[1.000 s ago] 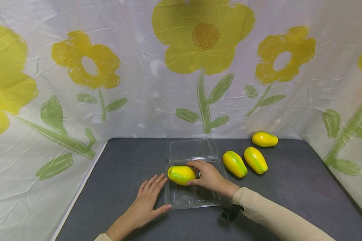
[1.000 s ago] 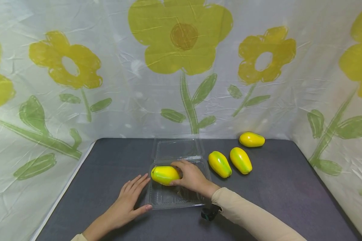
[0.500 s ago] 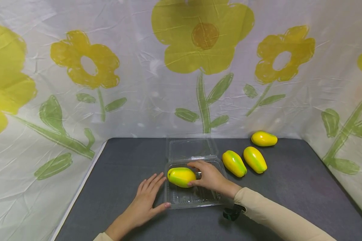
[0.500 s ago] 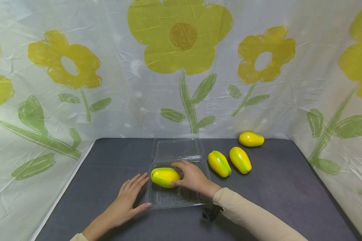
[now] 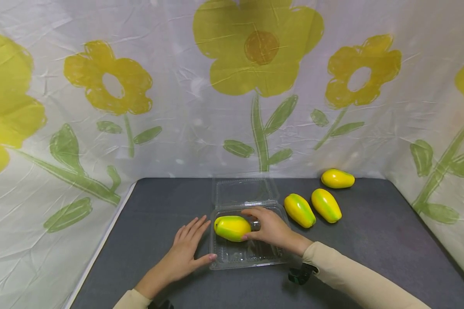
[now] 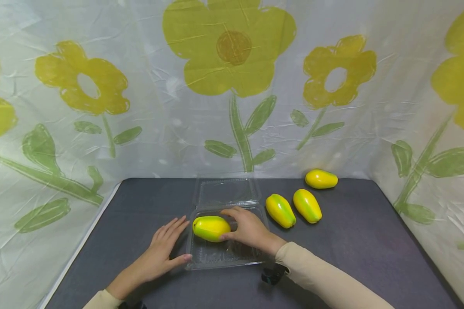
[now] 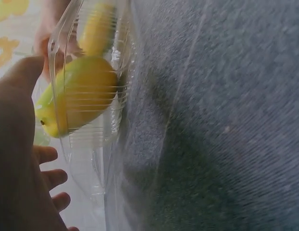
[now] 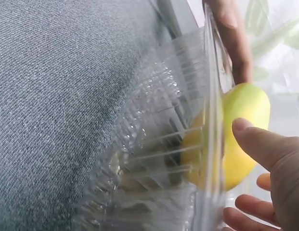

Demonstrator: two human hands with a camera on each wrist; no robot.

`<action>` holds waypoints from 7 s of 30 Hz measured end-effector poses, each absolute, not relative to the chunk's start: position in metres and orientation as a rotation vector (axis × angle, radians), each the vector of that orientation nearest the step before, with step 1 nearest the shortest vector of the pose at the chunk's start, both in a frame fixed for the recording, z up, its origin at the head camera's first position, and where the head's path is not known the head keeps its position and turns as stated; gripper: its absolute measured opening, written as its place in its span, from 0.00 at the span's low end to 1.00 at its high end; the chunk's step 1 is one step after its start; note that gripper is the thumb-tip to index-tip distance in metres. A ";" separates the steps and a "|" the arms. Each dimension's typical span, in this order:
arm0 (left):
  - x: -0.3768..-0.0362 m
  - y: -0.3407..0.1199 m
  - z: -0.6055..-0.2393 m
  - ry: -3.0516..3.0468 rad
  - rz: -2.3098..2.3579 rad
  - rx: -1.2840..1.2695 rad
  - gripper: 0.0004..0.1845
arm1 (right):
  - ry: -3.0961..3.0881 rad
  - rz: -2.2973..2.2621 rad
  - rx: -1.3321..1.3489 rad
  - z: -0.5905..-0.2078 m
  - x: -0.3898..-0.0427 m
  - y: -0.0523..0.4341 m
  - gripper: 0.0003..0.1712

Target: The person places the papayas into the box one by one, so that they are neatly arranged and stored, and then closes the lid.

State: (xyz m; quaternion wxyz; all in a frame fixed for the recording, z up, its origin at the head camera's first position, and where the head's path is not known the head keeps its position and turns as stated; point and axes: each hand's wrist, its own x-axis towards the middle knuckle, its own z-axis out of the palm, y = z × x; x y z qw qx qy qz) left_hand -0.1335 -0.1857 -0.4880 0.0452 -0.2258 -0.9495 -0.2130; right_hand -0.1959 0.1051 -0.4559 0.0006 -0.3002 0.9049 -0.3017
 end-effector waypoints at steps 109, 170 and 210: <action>-0.143 -0.191 -0.481 -3.052 -0.796 -0.804 0.58 | 3.301 -0.790 -0.057 -0.463 -0.285 0.369 0.32; -0.143 -0.190 -0.482 -3.095 -0.811 -0.781 0.58 | 3.233 -0.829 -0.033 -0.451 -0.265 0.378 0.43; -0.142 -0.190 -0.481 -3.086 -0.802 -0.798 0.57 | 3.156 -0.838 -0.418 -0.386 -0.229 0.289 0.40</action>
